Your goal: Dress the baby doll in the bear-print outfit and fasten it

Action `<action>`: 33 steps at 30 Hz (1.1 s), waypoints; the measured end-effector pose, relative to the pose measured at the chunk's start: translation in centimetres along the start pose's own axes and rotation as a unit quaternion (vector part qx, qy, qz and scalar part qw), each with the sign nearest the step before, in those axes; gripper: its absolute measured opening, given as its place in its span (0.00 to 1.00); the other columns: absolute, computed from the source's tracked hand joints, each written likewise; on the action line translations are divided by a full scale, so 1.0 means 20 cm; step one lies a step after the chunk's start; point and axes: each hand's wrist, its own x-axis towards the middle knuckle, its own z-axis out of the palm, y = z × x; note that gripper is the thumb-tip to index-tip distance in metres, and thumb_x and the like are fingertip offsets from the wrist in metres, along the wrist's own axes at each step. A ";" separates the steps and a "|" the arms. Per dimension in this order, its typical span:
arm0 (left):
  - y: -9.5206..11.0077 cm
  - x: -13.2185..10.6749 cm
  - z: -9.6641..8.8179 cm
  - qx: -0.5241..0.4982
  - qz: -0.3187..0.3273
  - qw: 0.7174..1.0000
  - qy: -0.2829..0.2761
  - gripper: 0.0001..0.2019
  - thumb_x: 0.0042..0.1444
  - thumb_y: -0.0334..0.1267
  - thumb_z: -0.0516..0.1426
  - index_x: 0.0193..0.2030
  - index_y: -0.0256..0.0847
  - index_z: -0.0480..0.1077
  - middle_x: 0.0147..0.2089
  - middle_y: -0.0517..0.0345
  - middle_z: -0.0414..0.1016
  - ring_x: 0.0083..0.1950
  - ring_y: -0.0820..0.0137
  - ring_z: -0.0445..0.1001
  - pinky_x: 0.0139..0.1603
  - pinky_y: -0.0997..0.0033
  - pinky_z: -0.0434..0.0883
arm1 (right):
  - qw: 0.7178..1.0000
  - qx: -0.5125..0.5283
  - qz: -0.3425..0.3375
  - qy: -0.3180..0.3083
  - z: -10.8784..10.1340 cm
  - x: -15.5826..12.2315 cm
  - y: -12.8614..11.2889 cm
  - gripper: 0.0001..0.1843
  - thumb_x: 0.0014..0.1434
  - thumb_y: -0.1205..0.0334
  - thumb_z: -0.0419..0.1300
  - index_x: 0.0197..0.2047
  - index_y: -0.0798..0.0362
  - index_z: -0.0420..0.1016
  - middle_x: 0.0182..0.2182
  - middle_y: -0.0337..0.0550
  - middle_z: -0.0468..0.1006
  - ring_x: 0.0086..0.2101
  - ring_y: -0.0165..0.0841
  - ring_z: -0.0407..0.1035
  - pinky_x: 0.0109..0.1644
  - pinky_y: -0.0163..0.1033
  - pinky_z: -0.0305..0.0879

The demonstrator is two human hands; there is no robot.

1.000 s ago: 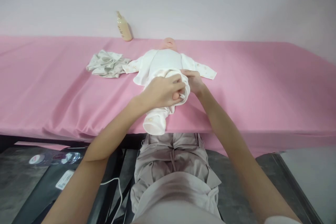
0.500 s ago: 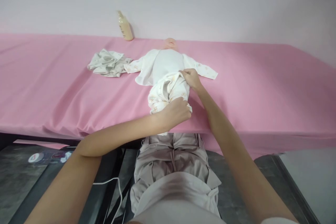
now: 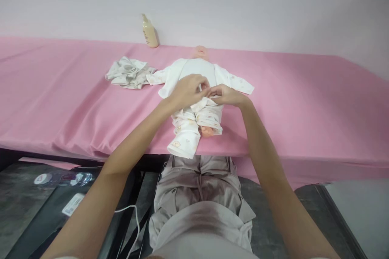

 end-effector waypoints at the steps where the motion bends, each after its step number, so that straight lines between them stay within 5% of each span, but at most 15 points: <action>1: -0.05 0.00 0.03 -0.015 -0.025 1.000 0.003 0.12 0.57 0.41 0.52 0.31 0.36 0.73 0.28 0.58 0.71 0.30 0.73 0.66 0.31 0.72 0.59 | 1.000 0.010 -0.006 0.005 0.00 0.00 0.00 0.10 0.47 0.63 0.62 0.35 0.55 0.76 0.31 0.41 0.75 0.31 0.28 0.66 0.33 0.32 0.61; 7: -0.19 -0.01 0.08 -0.248 -0.140 0.953 -0.107 0.13 0.55 0.44 0.56 0.35 0.35 0.75 0.28 0.59 0.72 0.28 0.75 0.67 0.27 0.74 0.60 | 0.989 0.048 -0.034 0.136 0.00 0.03 0.04 0.12 0.44 0.57 0.68 0.31 0.55 0.74 0.32 0.42 0.75 0.36 0.31 0.68 0.39 0.34 0.64; 13: -0.28 -0.04 -0.01 -0.458 -0.185 0.863 -0.106 0.24 0.45 0.32 0.64 0.52 0.41 0.72 0.35 0.58 0.76 0.36 0.73 0.74 0.37 0.74 0.69 | 0.986 0.084 0.025 0.143 0.01 0.04 0.04 0.19 0.44 0.47 0.68 0.25 0.54 0.70 0.21 0.36 0.68 0.21 0.24 0.58 0.23 0.32 0.52; 16: -0.31 -0.06 -0.01 -0.501 -0.203 0.836 -0.095 0.20 0.48 0.33 0.63 0.50 0.38 0.73 0.37 0.54 0.77 0.38 0.71 0.75 0.40 0.72 0.71 | 0.984 0.064 0.049 0.158 0.04 0.05 0.03 0.21 0.48 0.43 0.64 0.24 0.54 0.72 0.19 0.35 0.67 0.19 0.23 0.55 0.21 0.32 0.48; 21: -0.29 -0.06 0.02 -0.514 -0.231 0.824 -0.061 0.15 0.53 0.35 0.59 0.49 0.37 0.74 0.38 0.53 0.78 0.37 0.69 0.77 0.42 0.70 0.73 | 0.992 0.042 0.034 0.116 0.10 0.06 0.00 0.19 0.47 0.47 0.66 0.35 0.55 0.79 0.25 0.40 0.75 0.25 0.27 0.64 0.26 0.33 0.56; 27: -0.34 -0.08 -0.03 -0.516 -0.257 0.808 -0.122 0.11 0.53 0.32 0.59 0.44 0.34 0.76 0.44 0.48 0.78 0.44 0.65 0.77 0.45 0.68 0.74 | 0.975 0.113 -0.006 0.190 0.08 0.06 0.01 0.15 0.42 0.54 0.70 0.29 0.55 0.77 0.28 0.41 0.75 0.29 0.28 0.67 0.31 0.33 0.60; 29: -0.39 -0.09 -0.06 -0.496 -0.290 0.805 -0.150 0.09 0.53 0.33 0.59 0.39 0.32 0.78 0.40 0.46 0.79 0.40 0.64 0.78 0.41 0.68 0.74 | 0.978 0.121 0.009 0.168 0.06 0.05 0.01 0.14 0.42 0.54 0.70 0.25 0.56 0.75 0.23 0.37 0.71 0.25 0.25 0.63 0.27 0.32 0.56; 33: -0.49 -0.12 -0.10 -0.459 -0.325 0.795 -0.228 0.07 0.49 0.31 0.61 0.35 0.31 0.78 0.33 0.46 0.79 0.32 0.68 0.77 0.32 0.73 0.71 | 0.995 0.055 0.087 0.016 0.01 0.02 0.02 0.20 0.44 0.51 0.69 0.18 0.56 0.65 0.16 0.32 0.58 0.20 0.21 0.50 0.22 0.32 0.44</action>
